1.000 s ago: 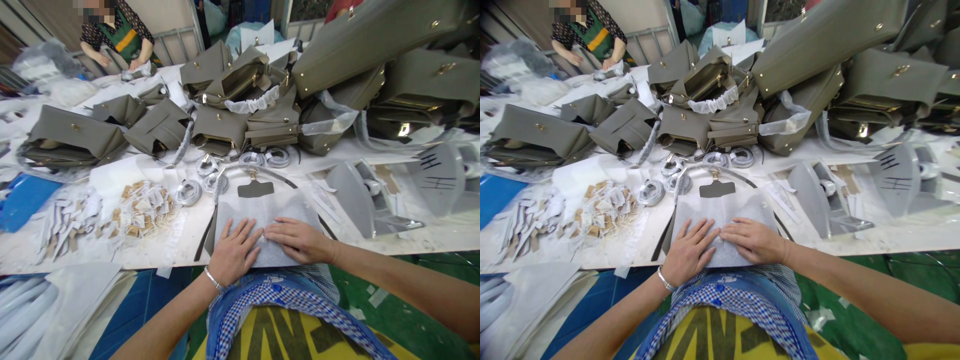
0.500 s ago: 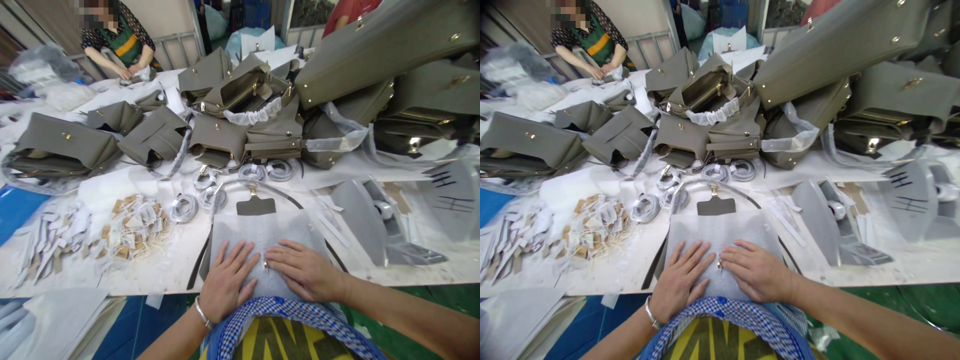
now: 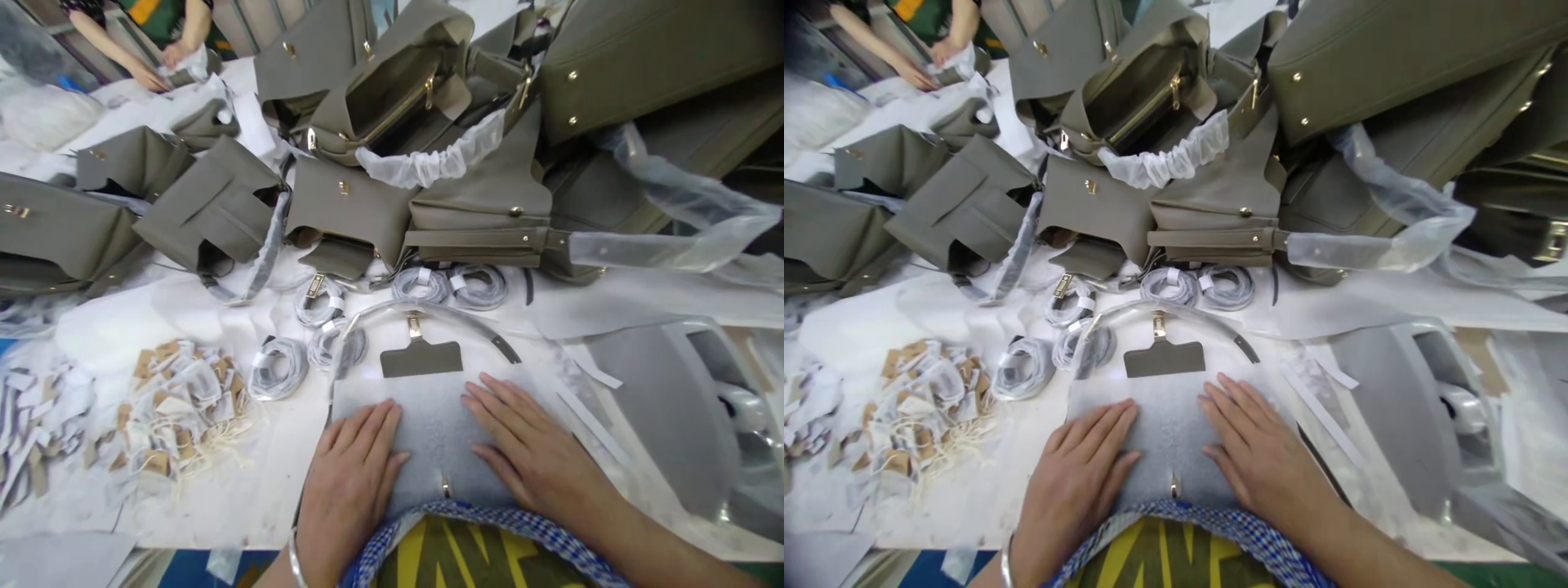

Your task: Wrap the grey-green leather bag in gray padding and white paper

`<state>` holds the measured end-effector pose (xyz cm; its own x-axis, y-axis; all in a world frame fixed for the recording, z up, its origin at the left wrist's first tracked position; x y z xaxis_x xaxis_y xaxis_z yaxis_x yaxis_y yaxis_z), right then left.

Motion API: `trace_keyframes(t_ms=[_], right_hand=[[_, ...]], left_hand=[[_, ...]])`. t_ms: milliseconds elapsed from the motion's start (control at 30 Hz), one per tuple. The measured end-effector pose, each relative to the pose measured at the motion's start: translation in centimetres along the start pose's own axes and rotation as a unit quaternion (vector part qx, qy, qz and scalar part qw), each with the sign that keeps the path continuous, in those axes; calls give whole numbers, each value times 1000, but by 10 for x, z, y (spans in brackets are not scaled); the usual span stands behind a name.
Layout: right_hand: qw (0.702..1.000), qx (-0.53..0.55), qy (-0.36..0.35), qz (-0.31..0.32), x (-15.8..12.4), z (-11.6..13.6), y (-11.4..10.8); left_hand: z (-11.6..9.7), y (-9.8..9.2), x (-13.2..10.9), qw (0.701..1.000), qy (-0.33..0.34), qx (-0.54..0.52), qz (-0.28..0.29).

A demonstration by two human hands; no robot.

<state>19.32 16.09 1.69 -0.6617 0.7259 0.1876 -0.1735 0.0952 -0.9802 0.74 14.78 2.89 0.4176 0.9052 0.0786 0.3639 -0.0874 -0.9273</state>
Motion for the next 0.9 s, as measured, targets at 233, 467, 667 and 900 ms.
trace_keyframes(t_ms=[233, 467, 667, 900], right_hand=[[998, -8, 33, 46, 14, -7, -2], [993, 32, 31, 107, 28, -10, -18], [987, 36, -23, 153, 33, -16, -1], [988, -11, -37, 148, 35, -12, 8]], left_hand=[[8, 11, 23, 994, -6, -42, 98], [6, -6, 22, 991, 0, -74, 110], [9, -6, 12, 992, -7, -71, 102], [14, 3, 20, 990, -27, -45, 132]])
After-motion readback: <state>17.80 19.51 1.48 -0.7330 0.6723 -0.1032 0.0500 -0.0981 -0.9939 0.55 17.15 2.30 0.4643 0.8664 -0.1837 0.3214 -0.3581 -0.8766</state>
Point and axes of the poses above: each hand's wrist, its own x-axis towards the middle knuckle, its own y-axis out of the palm, z = x × y, the point moved 8 cm from there along x, towards the middle knuckle, and after that the axes turned 12 degrees about -x, right-handed, at the moved point
